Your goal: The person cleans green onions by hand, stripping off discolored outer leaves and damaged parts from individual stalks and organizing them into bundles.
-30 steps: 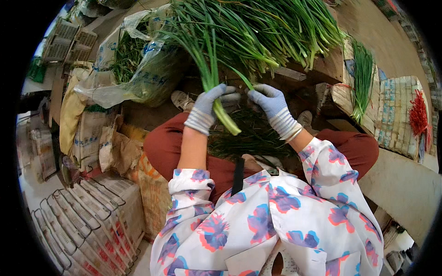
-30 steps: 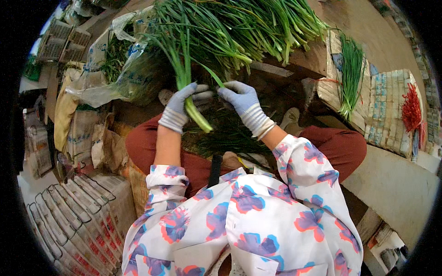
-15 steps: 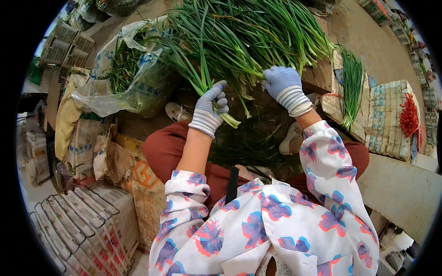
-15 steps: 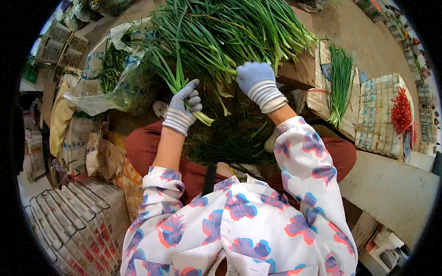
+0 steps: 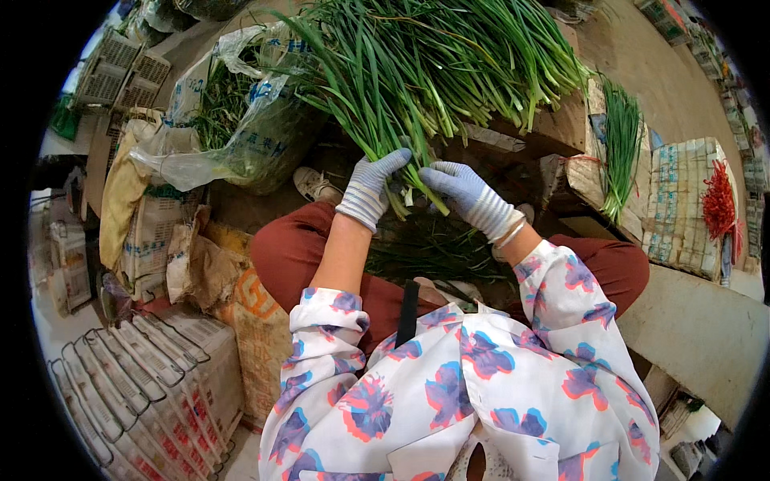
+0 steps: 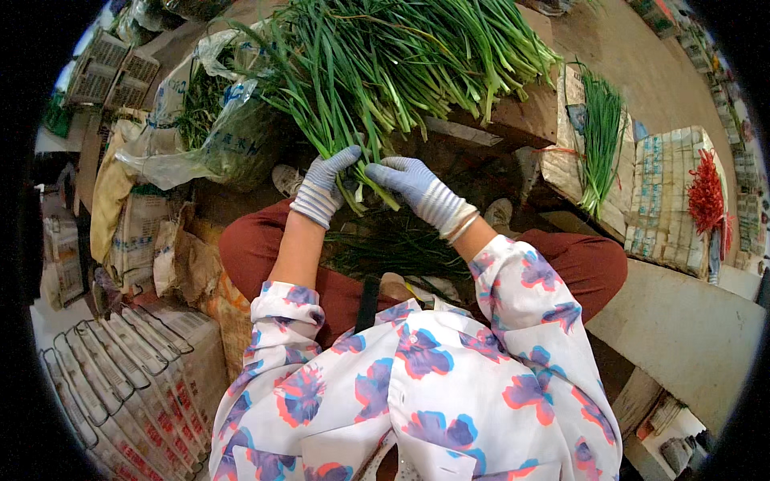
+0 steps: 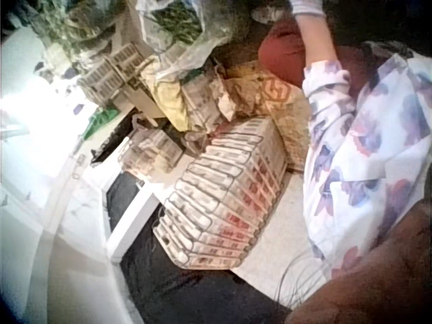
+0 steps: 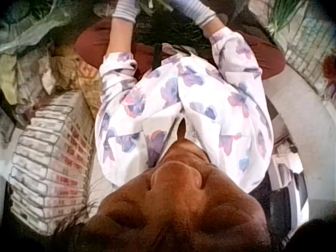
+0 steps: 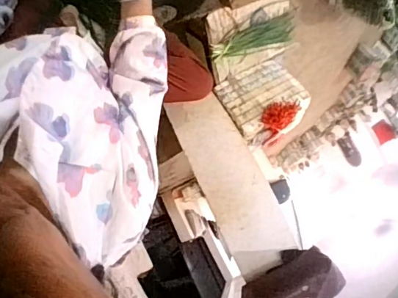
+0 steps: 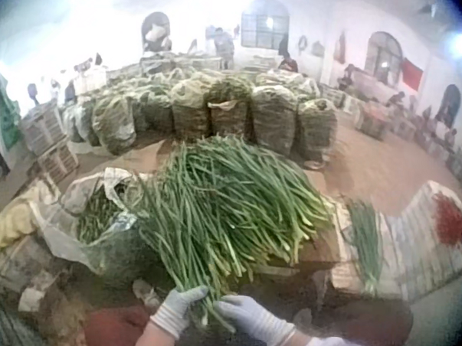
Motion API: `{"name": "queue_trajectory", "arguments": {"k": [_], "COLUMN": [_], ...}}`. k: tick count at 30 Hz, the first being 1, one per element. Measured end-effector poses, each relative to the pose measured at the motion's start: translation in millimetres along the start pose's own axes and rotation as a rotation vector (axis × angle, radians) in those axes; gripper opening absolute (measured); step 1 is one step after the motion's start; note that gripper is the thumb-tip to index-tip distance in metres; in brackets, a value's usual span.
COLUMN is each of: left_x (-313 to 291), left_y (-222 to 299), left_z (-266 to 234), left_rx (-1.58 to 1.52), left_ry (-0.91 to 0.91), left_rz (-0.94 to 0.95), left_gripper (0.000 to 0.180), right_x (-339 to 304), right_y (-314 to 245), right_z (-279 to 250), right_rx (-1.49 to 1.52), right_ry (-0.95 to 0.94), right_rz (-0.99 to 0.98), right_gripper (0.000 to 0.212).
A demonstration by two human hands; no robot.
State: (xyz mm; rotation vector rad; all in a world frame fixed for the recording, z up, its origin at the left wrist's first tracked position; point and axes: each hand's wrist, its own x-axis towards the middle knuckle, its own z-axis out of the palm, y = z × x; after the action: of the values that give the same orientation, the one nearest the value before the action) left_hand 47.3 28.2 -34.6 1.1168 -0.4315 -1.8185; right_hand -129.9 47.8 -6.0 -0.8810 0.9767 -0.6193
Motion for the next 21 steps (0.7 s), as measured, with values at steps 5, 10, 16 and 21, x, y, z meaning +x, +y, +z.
{"name": "queue_trajectory", "arguments": {"k": [5,10,16,21], "left_x": [-1,-10,-12,-12], "left_y": [6,23,28,18], "left_z": [-1,-10,-8,-3], "left_rx": [0.134,-0.003,0.025,0.146], "left_ry": [0.127,0.174,0.056,0.109], "left_rz": [0.045,0.088,0.055,0.109], "left_gripper": [0.031,0.028,0.026,0.034], "right_x": [0,-49,-67,-26], "right_y": [8,1,26,9], "right_z": [1,-13,-52,-10], "right_rx": [-0.009,0.315,-1.580,-0.475], "right_ry": [0.305,-0.074,-0.450,0.121], "right_rz": [-0.210,-0.171,0.170,-0.198], "right_gripper": [0.021,0.020,0.026,0.036]}}
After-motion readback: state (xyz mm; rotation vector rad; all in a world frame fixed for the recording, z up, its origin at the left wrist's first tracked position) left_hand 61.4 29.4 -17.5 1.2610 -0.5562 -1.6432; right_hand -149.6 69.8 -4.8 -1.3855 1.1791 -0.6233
